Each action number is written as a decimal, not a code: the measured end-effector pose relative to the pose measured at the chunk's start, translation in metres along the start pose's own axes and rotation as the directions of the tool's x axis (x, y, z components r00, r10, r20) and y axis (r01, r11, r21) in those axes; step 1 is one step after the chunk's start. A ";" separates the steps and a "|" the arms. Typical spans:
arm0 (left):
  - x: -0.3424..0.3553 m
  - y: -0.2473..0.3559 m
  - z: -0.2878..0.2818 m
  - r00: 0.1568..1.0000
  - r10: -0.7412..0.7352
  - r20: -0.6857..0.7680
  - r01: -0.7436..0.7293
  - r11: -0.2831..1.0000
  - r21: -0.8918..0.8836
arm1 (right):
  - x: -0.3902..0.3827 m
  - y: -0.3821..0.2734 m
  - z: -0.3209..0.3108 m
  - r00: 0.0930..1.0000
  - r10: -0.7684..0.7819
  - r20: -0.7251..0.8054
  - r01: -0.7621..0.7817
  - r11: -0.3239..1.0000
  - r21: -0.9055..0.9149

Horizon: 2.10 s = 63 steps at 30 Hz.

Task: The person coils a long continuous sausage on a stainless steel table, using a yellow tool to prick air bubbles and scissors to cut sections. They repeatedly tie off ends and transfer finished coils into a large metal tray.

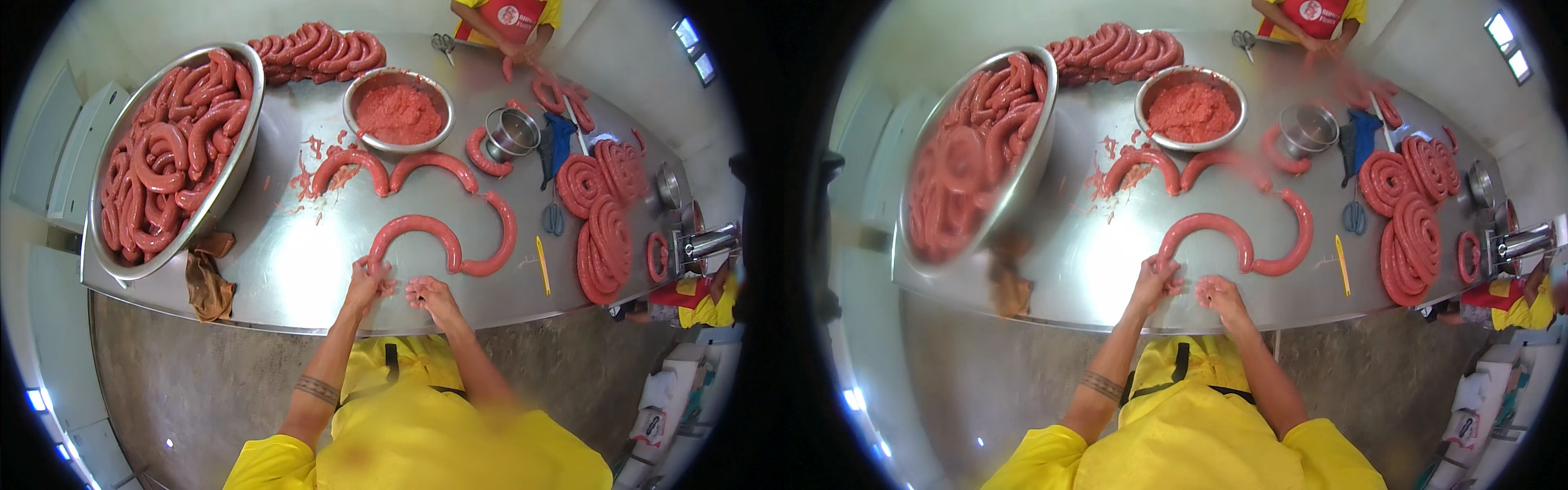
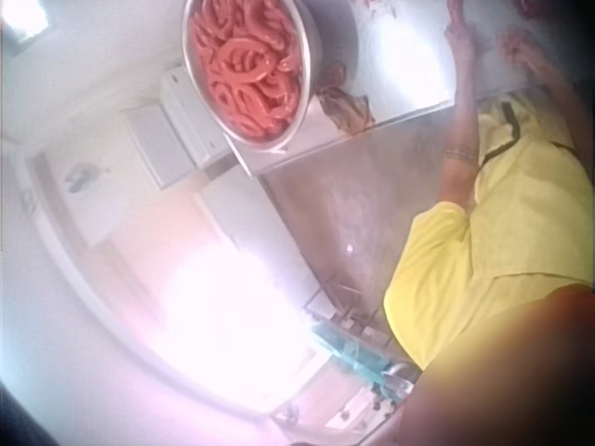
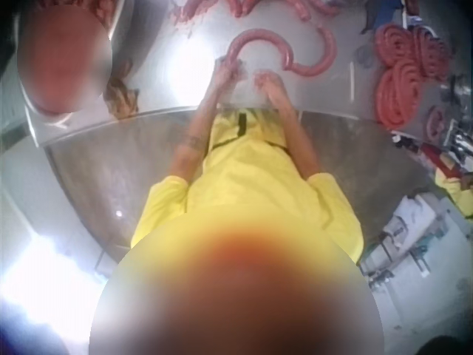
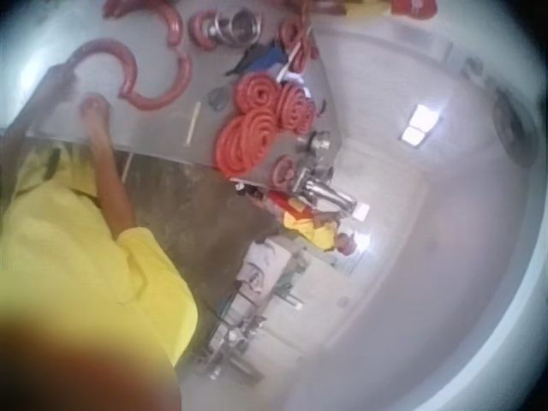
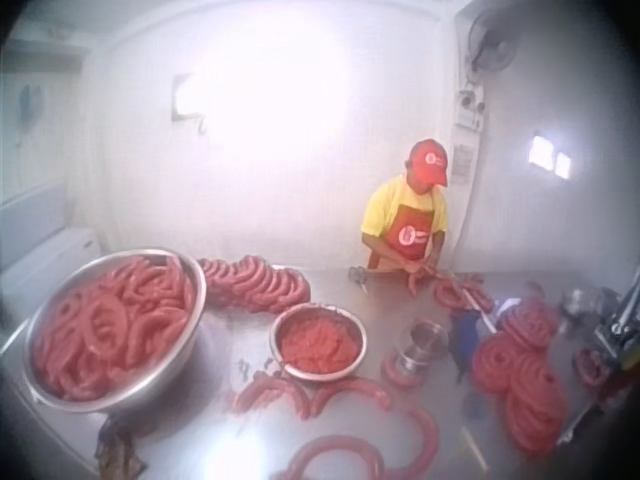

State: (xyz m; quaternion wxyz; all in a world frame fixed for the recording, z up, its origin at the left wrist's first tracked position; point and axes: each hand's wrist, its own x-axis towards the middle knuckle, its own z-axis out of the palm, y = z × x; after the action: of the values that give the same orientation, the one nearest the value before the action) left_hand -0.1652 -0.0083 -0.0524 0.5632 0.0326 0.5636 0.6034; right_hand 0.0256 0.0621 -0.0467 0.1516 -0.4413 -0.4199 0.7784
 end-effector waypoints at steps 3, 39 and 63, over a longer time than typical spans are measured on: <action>-0.042 -0.012 -0.019 0.991 -0.134 0.030 0.127 0.977 0.170 | 0.000 0.005 0.022 0.996 0.075 0.051 -0.079 0.993 0.089; -0.004 0.032 0.038 0.808 -0.276 0.520 0.436 0.874 -0.213 | -0.051 -0.056 0.076 0.928 -0.238 0.287 0.355 0.326 -0.876; -0.040 0.017 0.017 0.655 -0.131 0.744 0.530 0.782 -0.329 | -0.044 -0.035 0.032 0.937 -0.210 0.280 0.350 0.581 -0.735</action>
State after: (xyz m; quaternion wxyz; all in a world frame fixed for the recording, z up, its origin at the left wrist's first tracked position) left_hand -0.1500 -0.0211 -0.0102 0.8208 -0.0081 0.1250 0.5573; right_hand 0.0195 0.0399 0.0132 0.0336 -0.3262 -0.7884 0.5205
